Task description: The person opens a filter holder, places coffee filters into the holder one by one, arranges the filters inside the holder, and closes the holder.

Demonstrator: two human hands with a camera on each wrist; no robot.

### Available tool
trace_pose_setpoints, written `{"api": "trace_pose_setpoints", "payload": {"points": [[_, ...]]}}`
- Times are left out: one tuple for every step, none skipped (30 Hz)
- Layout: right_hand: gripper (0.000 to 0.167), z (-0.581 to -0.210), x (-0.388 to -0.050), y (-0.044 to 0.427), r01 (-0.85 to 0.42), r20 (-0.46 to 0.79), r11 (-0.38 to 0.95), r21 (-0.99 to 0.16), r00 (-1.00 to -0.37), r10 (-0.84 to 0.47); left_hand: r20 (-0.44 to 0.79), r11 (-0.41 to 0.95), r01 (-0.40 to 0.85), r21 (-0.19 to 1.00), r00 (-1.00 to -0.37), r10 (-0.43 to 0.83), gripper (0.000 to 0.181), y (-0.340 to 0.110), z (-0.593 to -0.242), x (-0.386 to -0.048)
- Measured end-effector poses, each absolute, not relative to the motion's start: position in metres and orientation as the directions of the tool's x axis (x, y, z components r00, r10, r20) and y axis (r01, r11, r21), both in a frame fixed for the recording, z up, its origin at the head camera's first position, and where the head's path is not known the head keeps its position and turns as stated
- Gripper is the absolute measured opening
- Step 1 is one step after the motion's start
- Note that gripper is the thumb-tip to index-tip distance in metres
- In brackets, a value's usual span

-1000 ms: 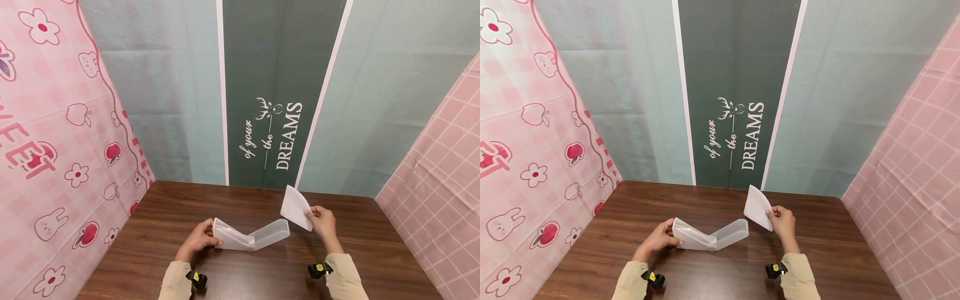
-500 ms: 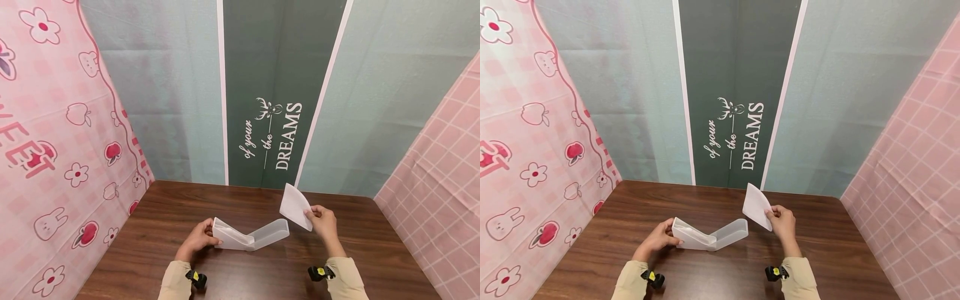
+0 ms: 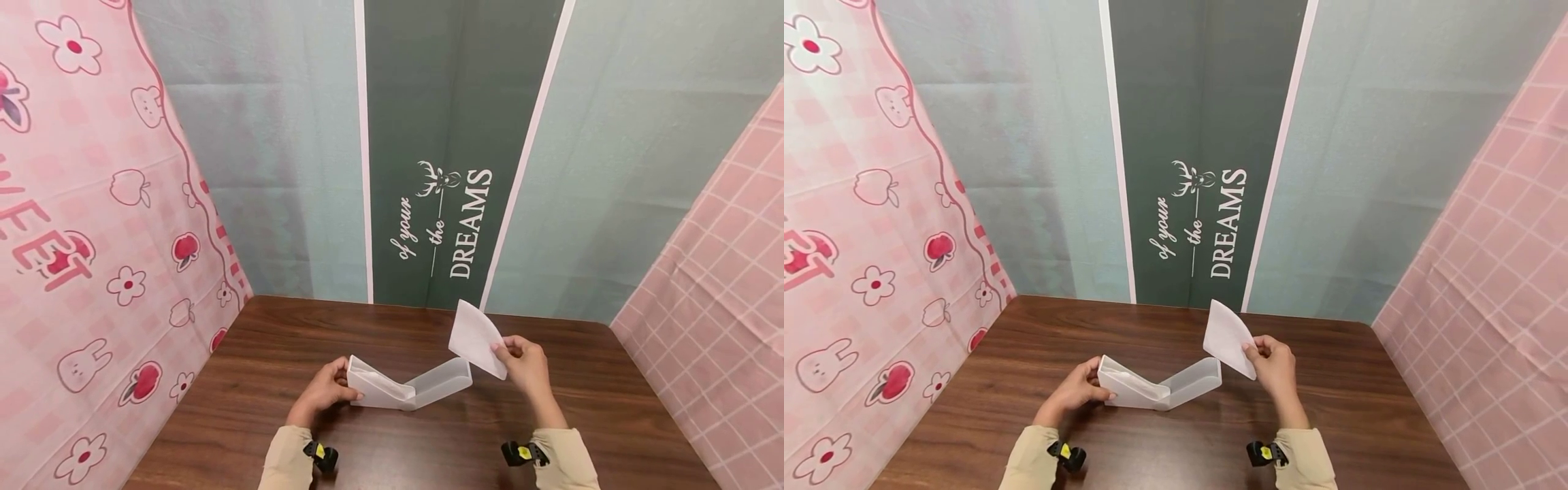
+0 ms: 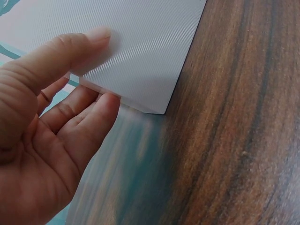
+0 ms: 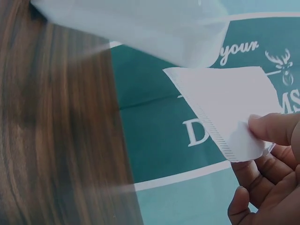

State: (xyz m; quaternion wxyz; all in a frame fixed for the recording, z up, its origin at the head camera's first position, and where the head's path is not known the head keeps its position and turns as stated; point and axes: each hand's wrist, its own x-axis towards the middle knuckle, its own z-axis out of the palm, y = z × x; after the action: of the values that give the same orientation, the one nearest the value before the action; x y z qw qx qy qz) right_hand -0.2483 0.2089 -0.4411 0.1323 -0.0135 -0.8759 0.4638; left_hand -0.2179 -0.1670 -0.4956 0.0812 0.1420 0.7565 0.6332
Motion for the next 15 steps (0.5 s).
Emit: {"api": "trace_pose_setpoints", "payload": {"points": [[0.019,-0.439,-0.247,0.208,-0.102,0.216,0.567,-0.818,-0.966,0.139,0.058,0.159,0.113,0.981,-0.947,0.317,0.031,-0.167,-0.496,-0.218],[0.019,-0.437,-0.245,0.207,-0.102,0.211,0.563,-0.82,-0.968,0.132,0.058,0.161,0.113,0.98,-0.947,0.315,0.031,-0.167,-0.496,-0.218],[0.019,-0.435,-0.244,0.206,-0.105,0.209,0.56,-0.822,-0.97,0.125,0.057,0.162,0.113,0.98,-0.947,0.315,0.031,-0.167,-0.496,-0.218],[0.019,-0.433,-0.242,0.204,-0.109,0.209,0.556,-0.824,-0.971,0.118,0.056,0.162,0.112,0.98,-0.948,0.313,0.031,-0.167,-0.496,-0.218],[0.019,-0.432,-0.241,0.203,-0.114,0.211,0.554,-0.824,-0.971,0.113,0.055,0.163,0.11,0.981,-0.949,0.312,0.031,-0.167,-0.496,-0.218],[0.019,-0.43,-0.24,0.202,-0.12,0.213,0.553,-0.824,-0.971,0.108,0.055,0.162,0.11,0.981,-0.949,0.312,0.031,-0.167,-0.496,-0.218],[0.019,-0.428,-0.239,0.201,-0.125,0.216,0.553,-0.824,-0.971,0.103,0.054,0.163,0.109,0.98,-0.949,0.311,0.031,-0.167,-0.496,-0.218],[0.018,-0.426,-0.238,0.2,-0.13,0.221,0.555,-0.822,-0.97,0.1,0.054,0.164,0.109,0.981,-0.949,0.311,0.031,-0.167,-0.497,-0.218],[0.017,-0.425,-0.237,0.198,-0.137,0.227,0.557,-0.819,-0.969,0.096,0.055,0.163,0.11,0.98,-0.949,0.31,0.031,-0.167,-0.497,-0.218],[0.016,-0.424,-0.237,0.197,-0.143,0.234,0.558,-0.817,-0.968,0.093,0.057,0.164,0.112,0.98,-0.949,0.309,0.031,-0.167,-0.497,-0.218],[0.016,-0.423,-0.236,0.196,-0.15,0.24,0.558,-0.816,-0.967,0.091,0.057,0.163,0.112,0.98,-0.949,0.308,0.031,-0.167,-0.497,-0.218],[0.015,-0.422,-0.235,0.195,-0.156,0.244,0.557,-0.816,-0.966,0.087,0.06,0.161,0.114,0.98,-0.949,0.308,0.031,-0.166,-0.497,-0.218],[0.015,-0.421,-0.235,0.193,-0.161,0.248,0.557,-0.815,-0.965,0.084,0.061,0.16,0.115,0.98,-0.949,0.308,0.031,-0.166,-0.497,-0.218],[0.014,-0.421,-0.235,0.192,-0.167,0.254,0.557,-0.814,-0.964,0.082,0.062,0.159,0.116,0.981,-0.95,0.308,0.031,-0.166,-0.497,-0.218],[0.015,-0.42,-0.234,0.191,-0.174,0.259,0.557,-0.812,-0.963,0.077,0.063,0.158,0.116,0.981,-0.95,0.307,0.031,-0.166,-0.498,-0.218]]}}
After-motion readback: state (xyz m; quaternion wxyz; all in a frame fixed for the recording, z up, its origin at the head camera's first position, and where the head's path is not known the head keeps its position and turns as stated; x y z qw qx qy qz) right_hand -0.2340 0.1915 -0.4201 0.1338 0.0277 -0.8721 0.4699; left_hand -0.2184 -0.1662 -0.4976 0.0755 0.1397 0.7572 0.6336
